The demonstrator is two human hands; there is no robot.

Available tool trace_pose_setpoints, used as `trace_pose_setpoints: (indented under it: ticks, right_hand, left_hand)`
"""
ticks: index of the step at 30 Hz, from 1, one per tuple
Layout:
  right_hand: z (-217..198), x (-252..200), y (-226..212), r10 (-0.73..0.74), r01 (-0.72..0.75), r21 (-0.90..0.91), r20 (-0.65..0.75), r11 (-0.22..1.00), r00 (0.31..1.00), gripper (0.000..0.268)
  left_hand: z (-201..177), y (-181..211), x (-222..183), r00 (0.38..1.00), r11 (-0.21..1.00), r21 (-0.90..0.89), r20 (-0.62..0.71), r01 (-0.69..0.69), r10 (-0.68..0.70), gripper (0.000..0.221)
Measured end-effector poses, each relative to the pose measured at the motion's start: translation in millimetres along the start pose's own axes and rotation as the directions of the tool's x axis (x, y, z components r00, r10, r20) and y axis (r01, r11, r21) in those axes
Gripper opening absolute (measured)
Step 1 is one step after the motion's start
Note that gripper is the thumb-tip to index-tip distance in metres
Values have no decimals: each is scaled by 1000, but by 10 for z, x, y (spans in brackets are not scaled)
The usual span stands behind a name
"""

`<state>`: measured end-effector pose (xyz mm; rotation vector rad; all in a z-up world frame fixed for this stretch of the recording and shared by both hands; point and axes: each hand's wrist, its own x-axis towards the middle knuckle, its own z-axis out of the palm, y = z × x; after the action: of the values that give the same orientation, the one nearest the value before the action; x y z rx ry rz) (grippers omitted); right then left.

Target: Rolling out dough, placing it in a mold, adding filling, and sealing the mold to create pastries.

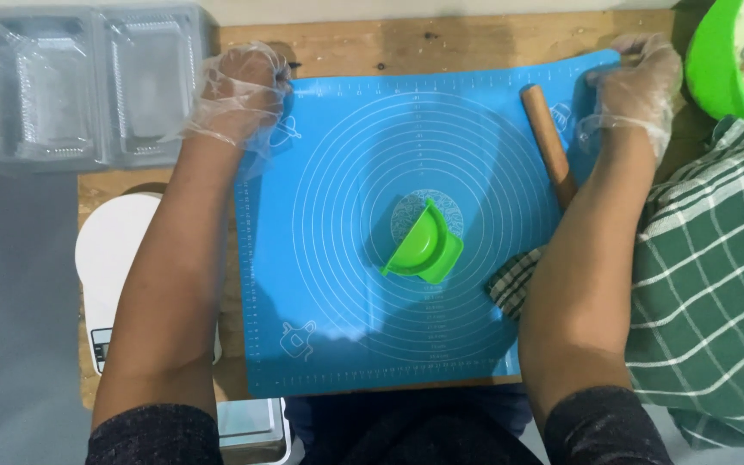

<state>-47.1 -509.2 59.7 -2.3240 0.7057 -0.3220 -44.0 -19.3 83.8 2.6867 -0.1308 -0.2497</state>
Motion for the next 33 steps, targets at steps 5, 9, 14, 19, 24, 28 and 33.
trace_pose_setpoints:
  ticks: [5,9,14,19,24,28,33]
  right_hand:
    - [273,367,460,-205,203,202,-10,958,979,40]
    - [355,415,498,-238,235,224,-14,946,971,41]
    - [373,267,463,-465,435,-164,-336,885,819,24]
    - [-181,-779,-438,-390,349,-178,-319,920,864,21]
    - [-378,-1764,-739,-324,323,-78,-5,943,946,20]
    - [-96,-2133,-326,-723,679,-362,21,638,691,15]
    - [-584,-2723,-234,-527,621,-414,328,666,784,25]
  left_hand:
    - [191,-235,256,1000,992,124,24,10,-13,8]
    - [17,76,236,823,659,-504,235,558,-517,32]
    - [-115,169,-117,902,548,-753,140,364,-408,22]
    - [31,316,-268,963,949,268,-165,-165,214,17]
    - [126,1180,-1150,928,840,467,-97,-276,360,50]
    - [475,1537,-1683,912,809,441,62,-390,406,98]
    - [414,1655,-1969,931,920,149,111,-362,348,106]
